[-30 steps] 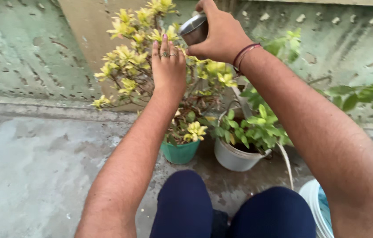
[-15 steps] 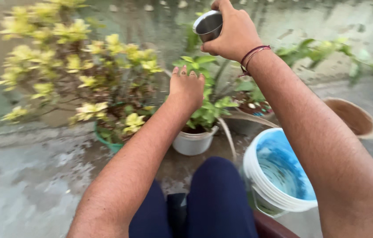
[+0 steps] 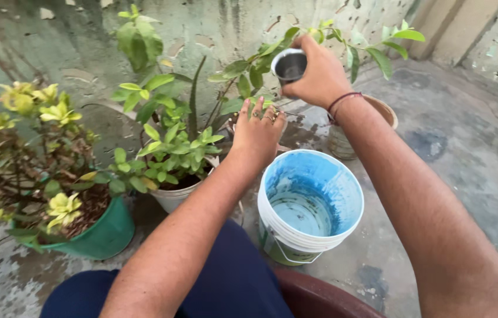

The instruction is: The person uses a small metal cup to scoop water from a bucket and pour it onto several potted plants by hand.

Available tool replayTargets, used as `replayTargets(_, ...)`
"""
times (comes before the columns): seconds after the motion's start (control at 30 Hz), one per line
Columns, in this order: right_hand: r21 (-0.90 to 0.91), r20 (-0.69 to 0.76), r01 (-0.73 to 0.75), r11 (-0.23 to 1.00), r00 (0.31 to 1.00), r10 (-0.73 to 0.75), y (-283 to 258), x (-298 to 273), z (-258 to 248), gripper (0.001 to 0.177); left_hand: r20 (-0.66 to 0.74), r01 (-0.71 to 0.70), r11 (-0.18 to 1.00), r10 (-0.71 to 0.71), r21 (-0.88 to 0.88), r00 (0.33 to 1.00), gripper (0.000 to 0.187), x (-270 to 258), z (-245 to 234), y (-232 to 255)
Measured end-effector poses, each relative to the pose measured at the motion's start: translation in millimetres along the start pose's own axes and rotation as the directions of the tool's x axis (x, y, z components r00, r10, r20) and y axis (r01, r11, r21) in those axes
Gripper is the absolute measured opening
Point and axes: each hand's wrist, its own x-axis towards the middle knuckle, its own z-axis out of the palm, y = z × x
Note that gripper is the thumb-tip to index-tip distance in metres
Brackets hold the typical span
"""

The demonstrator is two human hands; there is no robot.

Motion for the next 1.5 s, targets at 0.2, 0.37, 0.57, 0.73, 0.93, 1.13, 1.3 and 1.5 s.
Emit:
replayTargets(0.2,-0.026,0.053,-0.123,0.992,0.991,0.124,61,-39,21,0.073,-0.156,0.049,0.977,-0.082,-0.207,0.984,0.078,15,30,35)
replayTargets(0.37,-0.092,0.087,-0.249,0.964,0.963,0.257,119,-82,54,0.075,-0.175,0.113,0.93,-0.183,-0.349,0.968,0.081,21,87,77)
replayTargets(0.57,-0.104,0.303,-0.504,0.858,0.805,0.51,199,-155,136,0.079,-0.058,0.125,0.899,-0.164,-0.42,0.985,0.082,7,145,111)
replayTargets(0.73,-0.273,0.375,-0.652,0.707,0.605,0.703,249,-232,228,0.073,0.055,0.136,0.865,-0.125,-0.483,0.991,0.084,-1,186,120)
replayTargets(0.93,-0.381,0.228,-0.777,0.5,0.445,0.866,277,-307,317,0.069,0.039,0.103,0.869,-0.097,-0.484,0.995,0.078,11,207,139)
replayTargets(1.13,-0.373,0.204,-0.823,0.427,0.377,0.904,294,-349,360,0.039,0.064,0.106,0.881,-0.087,-0.46,0.994,0.077,17,233,155)
replayTargets(1.3,-0.374,0.251,-0.821,0.432,0.359,0.899,282,-350,349,0.055,0.09,0.115,0.947,-0.092,-0.301,0.992,0.071,12,266,166)
replayTargets(1.5,-0.367,0.257,-0.811,0.455,0.382,0.888,259,-333,328,0.089,0.185,0.136,0.939,-0.08,-0.316,0.98,0.072,-2,282,166)
